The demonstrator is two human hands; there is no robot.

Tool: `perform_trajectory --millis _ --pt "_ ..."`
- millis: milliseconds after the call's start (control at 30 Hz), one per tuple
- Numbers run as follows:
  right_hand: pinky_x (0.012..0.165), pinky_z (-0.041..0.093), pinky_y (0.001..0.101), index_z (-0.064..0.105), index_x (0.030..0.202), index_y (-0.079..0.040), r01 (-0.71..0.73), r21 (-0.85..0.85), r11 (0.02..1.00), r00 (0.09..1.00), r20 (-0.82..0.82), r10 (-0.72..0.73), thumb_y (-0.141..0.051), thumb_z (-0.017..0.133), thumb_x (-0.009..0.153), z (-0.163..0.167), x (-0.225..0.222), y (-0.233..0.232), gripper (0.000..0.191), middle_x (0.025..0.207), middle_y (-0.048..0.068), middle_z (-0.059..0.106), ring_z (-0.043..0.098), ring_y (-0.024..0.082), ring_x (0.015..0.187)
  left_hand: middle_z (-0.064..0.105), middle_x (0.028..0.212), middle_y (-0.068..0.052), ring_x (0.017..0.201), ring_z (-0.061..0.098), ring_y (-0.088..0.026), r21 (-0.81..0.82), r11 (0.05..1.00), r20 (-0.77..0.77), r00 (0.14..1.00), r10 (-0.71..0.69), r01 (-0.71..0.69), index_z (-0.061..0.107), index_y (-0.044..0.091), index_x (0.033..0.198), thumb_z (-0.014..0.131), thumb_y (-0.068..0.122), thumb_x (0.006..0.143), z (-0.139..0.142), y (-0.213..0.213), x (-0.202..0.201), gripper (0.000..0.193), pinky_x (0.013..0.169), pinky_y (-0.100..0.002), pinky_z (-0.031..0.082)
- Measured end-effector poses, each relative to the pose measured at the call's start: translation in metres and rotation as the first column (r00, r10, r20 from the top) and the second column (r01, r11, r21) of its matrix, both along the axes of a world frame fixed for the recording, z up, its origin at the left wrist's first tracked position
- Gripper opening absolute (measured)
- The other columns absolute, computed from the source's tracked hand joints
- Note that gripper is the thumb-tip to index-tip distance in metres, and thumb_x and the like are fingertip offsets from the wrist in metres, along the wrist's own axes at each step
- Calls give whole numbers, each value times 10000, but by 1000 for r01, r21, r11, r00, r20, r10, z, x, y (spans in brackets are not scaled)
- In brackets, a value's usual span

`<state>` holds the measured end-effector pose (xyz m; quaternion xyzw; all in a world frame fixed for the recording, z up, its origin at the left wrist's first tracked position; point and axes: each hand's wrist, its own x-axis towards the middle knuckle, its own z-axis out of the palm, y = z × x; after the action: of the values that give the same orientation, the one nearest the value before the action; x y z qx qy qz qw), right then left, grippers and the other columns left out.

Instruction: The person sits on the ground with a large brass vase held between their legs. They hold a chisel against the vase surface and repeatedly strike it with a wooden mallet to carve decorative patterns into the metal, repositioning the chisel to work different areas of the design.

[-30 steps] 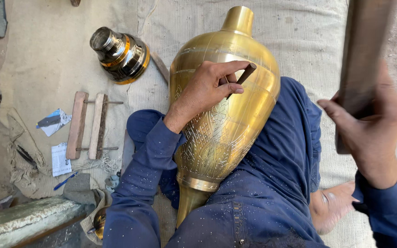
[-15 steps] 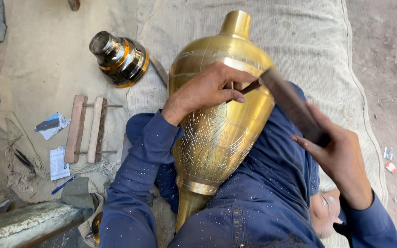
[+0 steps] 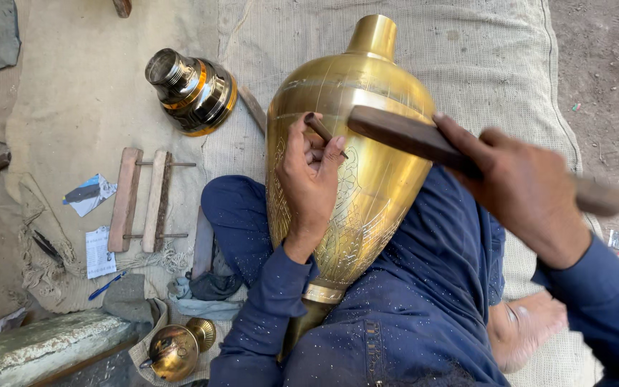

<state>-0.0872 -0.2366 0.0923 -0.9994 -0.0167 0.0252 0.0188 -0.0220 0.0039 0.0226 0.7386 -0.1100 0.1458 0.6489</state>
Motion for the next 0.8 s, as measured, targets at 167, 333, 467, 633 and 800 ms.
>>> perform_trajectory --millis 167,333,467,633,800 --pt "625 532 381 538 1533 -126 -450 139 882 773 556 307 -284 770 909 77 34 15 684 955 122 694 651 262 720 701 834 -58 753 732 -104 48 996 24 997 73 -74 547 7 1365 719 97 996 -4 -5 -1 417 610 -232 604" --pt "547 543 295 606 1508 -309 -358 -455 815 826 252 504 -405 698 982 128 47 37 542 777 4 725 675 152 616 692 819 -57 749 724 -113 24 999 29 998 48 -48 593 0 1329 754 99 993 -8 -2 4 385 628 -240 612" --pt "521 539 272 515 1552 -362 -317 -496 808 921 41 387 -442 582 1020 138 49 42 543 728 6 714 673 123 578 723 811 -55 728 727 -111 67 997 32 999 -25 23 572 3 1404 764 105 963 -8 2 8 492 619 -242 617" --pt "526 544 261 552 1545 -395 -242 -460 854 959 23 284 -419 770 849 109 43 13 730 832 -2 749 691 114 582 760 809 -50 674 729 -94 175 975 20 989 -144 138 636 56 1373 799 107 924 -2 6 24 481 594 -235 615" --pt "645 577 332 597 1507 -284 -182 17 983 966 189 175 -293 843 828 71 27 -20 722 973 70 764 725 190 714 779 806 -54 644 719 -82 245 910 -11 940 -342 334 649 74 1362 825 97 861 9 10 44 531 588 -240 600"
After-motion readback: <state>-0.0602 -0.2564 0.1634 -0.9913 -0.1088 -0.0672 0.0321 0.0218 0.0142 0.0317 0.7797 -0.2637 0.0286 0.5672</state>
